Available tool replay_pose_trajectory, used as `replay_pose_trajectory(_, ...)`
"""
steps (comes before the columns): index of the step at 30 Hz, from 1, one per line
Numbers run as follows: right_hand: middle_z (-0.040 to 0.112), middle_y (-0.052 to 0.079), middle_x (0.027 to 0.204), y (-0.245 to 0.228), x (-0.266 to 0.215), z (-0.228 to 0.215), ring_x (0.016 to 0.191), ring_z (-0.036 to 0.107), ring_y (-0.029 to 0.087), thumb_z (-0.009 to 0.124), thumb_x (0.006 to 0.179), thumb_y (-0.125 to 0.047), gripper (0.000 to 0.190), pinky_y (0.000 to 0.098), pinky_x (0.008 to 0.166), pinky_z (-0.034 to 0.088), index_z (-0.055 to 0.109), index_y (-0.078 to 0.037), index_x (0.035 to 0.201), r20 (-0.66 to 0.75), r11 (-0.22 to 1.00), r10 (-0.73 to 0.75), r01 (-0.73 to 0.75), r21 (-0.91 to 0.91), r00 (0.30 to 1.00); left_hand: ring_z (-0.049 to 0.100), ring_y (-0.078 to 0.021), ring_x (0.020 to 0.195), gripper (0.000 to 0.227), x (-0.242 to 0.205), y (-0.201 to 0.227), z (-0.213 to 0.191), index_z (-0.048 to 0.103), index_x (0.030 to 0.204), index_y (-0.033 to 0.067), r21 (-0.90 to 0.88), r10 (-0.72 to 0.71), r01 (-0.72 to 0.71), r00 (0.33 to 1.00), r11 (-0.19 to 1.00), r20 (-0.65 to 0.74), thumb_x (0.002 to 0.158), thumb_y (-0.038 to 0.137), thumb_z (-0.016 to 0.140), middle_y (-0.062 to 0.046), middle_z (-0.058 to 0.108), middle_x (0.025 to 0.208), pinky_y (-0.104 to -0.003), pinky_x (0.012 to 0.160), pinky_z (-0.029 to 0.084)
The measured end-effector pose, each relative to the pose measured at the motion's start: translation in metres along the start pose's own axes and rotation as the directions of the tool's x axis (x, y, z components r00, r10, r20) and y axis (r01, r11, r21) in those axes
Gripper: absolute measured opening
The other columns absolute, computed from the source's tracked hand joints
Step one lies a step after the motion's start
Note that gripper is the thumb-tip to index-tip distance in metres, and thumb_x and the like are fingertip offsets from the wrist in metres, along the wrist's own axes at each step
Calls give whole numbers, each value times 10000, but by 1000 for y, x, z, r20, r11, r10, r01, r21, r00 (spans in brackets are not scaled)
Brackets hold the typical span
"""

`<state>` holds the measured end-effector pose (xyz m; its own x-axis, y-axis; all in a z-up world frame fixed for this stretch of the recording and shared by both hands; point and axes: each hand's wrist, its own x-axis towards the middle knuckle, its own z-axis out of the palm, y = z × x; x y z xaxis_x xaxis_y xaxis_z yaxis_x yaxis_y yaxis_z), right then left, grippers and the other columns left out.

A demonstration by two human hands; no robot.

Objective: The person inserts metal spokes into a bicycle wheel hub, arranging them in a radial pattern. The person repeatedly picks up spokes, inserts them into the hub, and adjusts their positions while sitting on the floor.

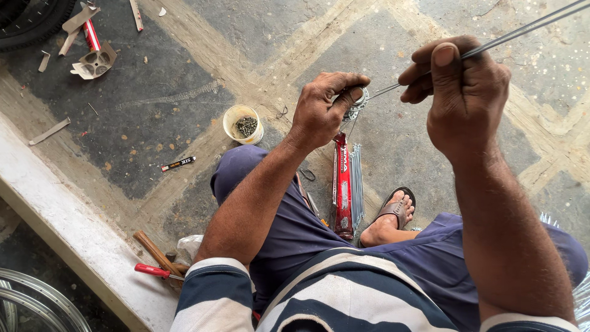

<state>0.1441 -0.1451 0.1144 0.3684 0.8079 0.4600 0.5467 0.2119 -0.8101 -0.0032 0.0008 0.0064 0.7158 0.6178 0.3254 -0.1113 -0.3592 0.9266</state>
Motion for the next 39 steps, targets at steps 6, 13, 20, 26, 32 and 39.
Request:
replay_pose_trajectory(6, 728, 148, 896, -14, 12, 11, 767, 741, 165, 459, 1253, -293, 397, 265, 618, 620, 641, 24, 1099, 121, 944, -82, 116, -309, 989, 693, -175, 1101, 193, -1, 0, 1, 766, 1172, 118, 27, 18, -18, 1000, 999, 12, 1014, 200, 690, -48, 783, 1121, -320, 952, 593)
replay_pose_trajectory(13, 713, 128, 800, -13, 19, 4, 663, 711, 127, 451, 1251, -351, 409, 247, 544, 570, 641, -2, 1153, -5, 982, 9, -10, -187, 1000, 701, -166, 1071, 196, 0, 2, 1, 769, 1171, 114, 19, 21, -22, 999, 1000, 29, 1008, 189, 689, -42, 793, 1101, -317, 944, 590)
replay_pose_trajectory(20, 706, 128, 831, 7, 9, -4, 664, 681, 124, 480, 1278, -392, 416, 220, 580, 528, 613, -5, 1203, 18, 996, 55, -56, 64, 998, 709, -169, 1065, 198, -1, 2, 2, 761, 1182, 109, -10, 20, -20, 999, 1000, 44, 1014, 177, 681, -53, 789, 1115, -313, 938, 600)
replay_pose_trajectory(26, 729, 128, 869, -5, 21, 10, 671, 711, 133, 457, 1225, -311, 349, 253, 552, 579, 634, -16, 1165, 60, 988, 140, -135, -71, 988, 718, -178, 1062, 193, 0, 0, 3, 761, 1179, 106, -18, 11, -11, 999, 1000, 45, 1012, 163, 682, -62, 788, 1119, -323, 938, 603)
replay_pose_trajectory(32, 748, 181, 920, -13, 32, 15, 784, 726, 233, 763, 974, -163, 305, 358, 670, 596, 660, 57, 1159, 341, 815, -10, 206, -542, 940, 728, -181, 1055, 197, -2, -8, 5, 743, 1195, 64, -118, -5, 8, 1000, 993, 25, 1003, 97, 712, -109, 736, 1139, -319, 946, 615)
replay_pose_trajectory(39, 763, 104, 1021, 165, -65, 7, 889, 729, 161, 811, 1043, -219, 263, 278, 795, 630, 728, -5, 1170, 69, 839, 520, -494, -228, 851, 723, -134, 1125, 173, -6, -13, 0, 727, 1252, 82, -213, 24, -30, 999, 977, -31, 1090, 72, 668, -60, 729, 1211, -277, 1023, 629)
